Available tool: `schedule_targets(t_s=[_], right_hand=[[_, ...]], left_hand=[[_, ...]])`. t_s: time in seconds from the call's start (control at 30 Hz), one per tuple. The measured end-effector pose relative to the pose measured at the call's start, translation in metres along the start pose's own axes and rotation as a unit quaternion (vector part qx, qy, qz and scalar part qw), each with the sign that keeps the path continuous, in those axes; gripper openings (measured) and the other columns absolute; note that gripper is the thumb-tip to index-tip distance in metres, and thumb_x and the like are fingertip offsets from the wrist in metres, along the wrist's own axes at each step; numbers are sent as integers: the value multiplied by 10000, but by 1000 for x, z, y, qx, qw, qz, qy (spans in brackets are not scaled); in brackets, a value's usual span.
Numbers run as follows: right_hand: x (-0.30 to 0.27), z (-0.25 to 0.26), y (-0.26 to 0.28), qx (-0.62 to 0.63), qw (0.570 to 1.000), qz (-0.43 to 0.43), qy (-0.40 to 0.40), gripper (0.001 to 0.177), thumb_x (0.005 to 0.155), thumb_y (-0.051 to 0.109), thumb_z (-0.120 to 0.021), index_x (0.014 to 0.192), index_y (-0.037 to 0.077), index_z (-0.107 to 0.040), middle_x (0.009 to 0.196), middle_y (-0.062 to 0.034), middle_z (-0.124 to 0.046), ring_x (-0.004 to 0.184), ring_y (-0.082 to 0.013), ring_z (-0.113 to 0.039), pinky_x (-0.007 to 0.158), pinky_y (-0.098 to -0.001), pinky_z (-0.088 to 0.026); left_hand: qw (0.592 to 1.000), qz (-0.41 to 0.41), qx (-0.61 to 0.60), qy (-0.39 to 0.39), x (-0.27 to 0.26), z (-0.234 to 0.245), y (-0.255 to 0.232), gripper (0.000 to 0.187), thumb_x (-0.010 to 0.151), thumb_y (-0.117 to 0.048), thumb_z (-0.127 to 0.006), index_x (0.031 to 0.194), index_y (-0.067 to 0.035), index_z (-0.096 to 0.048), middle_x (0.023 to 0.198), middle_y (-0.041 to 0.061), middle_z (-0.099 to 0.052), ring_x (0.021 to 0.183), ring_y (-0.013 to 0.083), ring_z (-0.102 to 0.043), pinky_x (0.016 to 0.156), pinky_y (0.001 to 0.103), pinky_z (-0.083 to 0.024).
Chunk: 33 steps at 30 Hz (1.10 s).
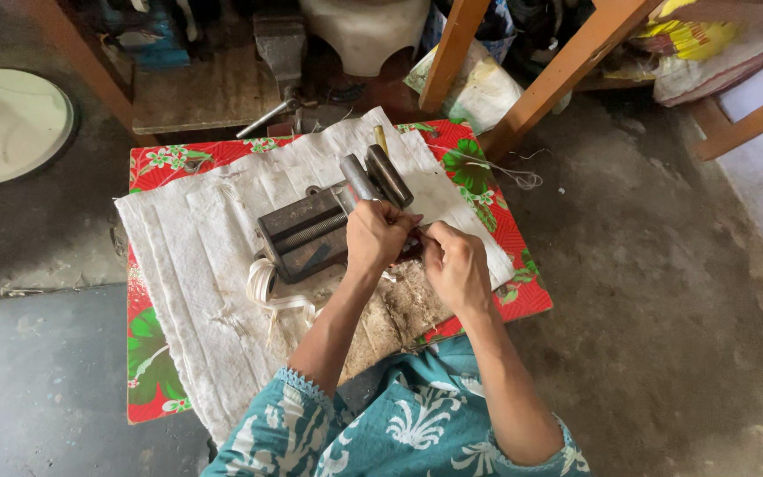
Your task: The person holds a small metal component and uses a white cloth to wipe and clean its surface. They rotate the part to access different sides while working over a white cloth on a table.
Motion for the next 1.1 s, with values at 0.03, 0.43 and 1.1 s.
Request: schedule_targets(t_s=[0.03, 0.43, 1.1], right_hand=[[-3, -3, -6, 7, 1000, -7, -8, 22, 896, 0, -629, 901, 9, -649, 779, -181, -701, 650, -329, -713, 565, -409, -531], [-14, 4, -29, 127, 984, -62, -111, 65, 947, 61, -684, 938, 15, -729, 768, -87, -748, 651, -154, -697, 579, -304, -543], [-13, 4, 11, -3, 993, 88, -80, 103, 911, -39, -644, 1005, -7, -669, 926, -209, -730, 853, -392, -726, 696, -421, -561]], left_hand=[[1000, 5, 14, -6, 0, 0, -1, 242, 769, -247, -845, 779, -13, -786, 621, 141, -704, 542, 231, -707, 565, 370, -545], [998, 22, 51, -40, -3, 4, -3, 280, 750, -315, -854, 779, -43, -793, 634, 163, -703, 597, 303, -715, 614, 415, -546], [998, 30, 47, -32, -6, 4, 1, 272, 772, -302, -841, 785, -35, -794, 638, 142, -712, 576, 264, -716, 603, 399, -552]])
Point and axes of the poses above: each hand's wrist, its own x-axis towards the middle knuckle, its own z-axis out of the back of the hand, y = z × x, the point moved 6 cm from there along x, towards the middle knuckle
